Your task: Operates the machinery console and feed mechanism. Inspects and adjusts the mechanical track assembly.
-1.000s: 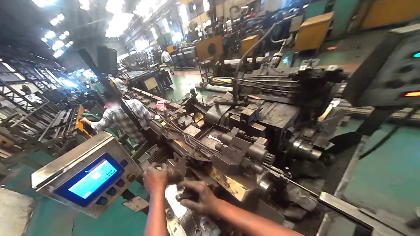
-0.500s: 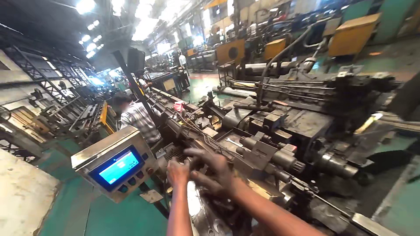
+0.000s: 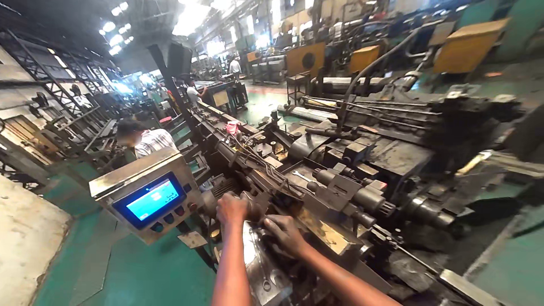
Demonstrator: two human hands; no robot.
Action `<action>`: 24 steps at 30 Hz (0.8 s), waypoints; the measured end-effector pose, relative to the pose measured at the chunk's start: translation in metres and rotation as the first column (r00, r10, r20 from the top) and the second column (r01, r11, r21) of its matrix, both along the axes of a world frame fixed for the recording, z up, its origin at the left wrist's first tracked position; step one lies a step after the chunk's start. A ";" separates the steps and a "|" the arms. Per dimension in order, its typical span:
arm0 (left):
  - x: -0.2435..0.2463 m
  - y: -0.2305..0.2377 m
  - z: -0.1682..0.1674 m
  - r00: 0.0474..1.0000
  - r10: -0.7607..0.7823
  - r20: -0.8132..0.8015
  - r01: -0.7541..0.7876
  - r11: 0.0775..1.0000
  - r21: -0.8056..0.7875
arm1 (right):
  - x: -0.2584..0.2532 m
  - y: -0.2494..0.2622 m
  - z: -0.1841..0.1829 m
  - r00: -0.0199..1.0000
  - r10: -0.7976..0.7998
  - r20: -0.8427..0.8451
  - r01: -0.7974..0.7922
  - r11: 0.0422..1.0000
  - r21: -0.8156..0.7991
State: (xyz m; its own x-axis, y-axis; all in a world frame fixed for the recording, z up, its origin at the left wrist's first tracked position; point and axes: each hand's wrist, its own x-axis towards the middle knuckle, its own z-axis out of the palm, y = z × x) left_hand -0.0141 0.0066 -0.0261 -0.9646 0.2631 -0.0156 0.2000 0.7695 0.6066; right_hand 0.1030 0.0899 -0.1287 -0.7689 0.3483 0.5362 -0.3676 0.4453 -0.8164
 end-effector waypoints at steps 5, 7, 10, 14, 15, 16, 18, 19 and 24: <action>-0.001 0.001 0.001 1.000 0.005 -0.015 -0.006 1.000 -0.017 | 0.001 -0.002 0.006 1.000 0.007 0.007 -0.007 1.000 0.013; -0.002 0.001 0.001 1.000 0.012 -0.017 -0.012 1.000 -0.019 | 0.000 -0.001 0.006 1.000 0.017 0.014 -0.018 1.000 0.018; -0.002 0.000 0.000 0.999 0.024 -0.027 -0.025 1.000 -0.018 | -0.002 -0.002 0.004 1.000 0.013 0.007 -0.013 0.999 0.031; -0.001 0.001 0.000 0.999 0.033 -0.036 -0.033 0.999 0.004 | -0.003 -0.002 0.003 1.000 -0.002 -0.016 0.003 0.998 0.063; -0.001 0.001 0.001 0.999 0.037 -0.032 -0.036 0.999 0.005 | -0.002 -0.002 0.004 1.000 -0.004 -0.014 0.005 0.998 0.064; -0.001 0.001 0.002 0.999 0.038 -0.031 -0.038 0.999 0.004 | -0.002 -0.002 0.004 1.000 -0.004 -0.012 0.005 0.998 0.064; -0.001 0.001 0.001 0.999 0.032 -0.038 -0.032 0.999 0.001 | -0.003 -0.002 0.003 1.000 -0.004 -0.018 0.006 0.998 0.069; -0.002 0.001 0.000 0.999 0.030 -0.041 -0.030 1.000 -0.002 | -0.003 -0.002 0.003 1.000 -0.003 -0.020 0.004 0.997 0.071; -0.004 0.002 -0.001 0.998 0.032 -0.049 -0.032 0.999 -0.003 | -0.003 -0.002 0.003 1.000 -0.002 -0.011 0.003 0.998 0.066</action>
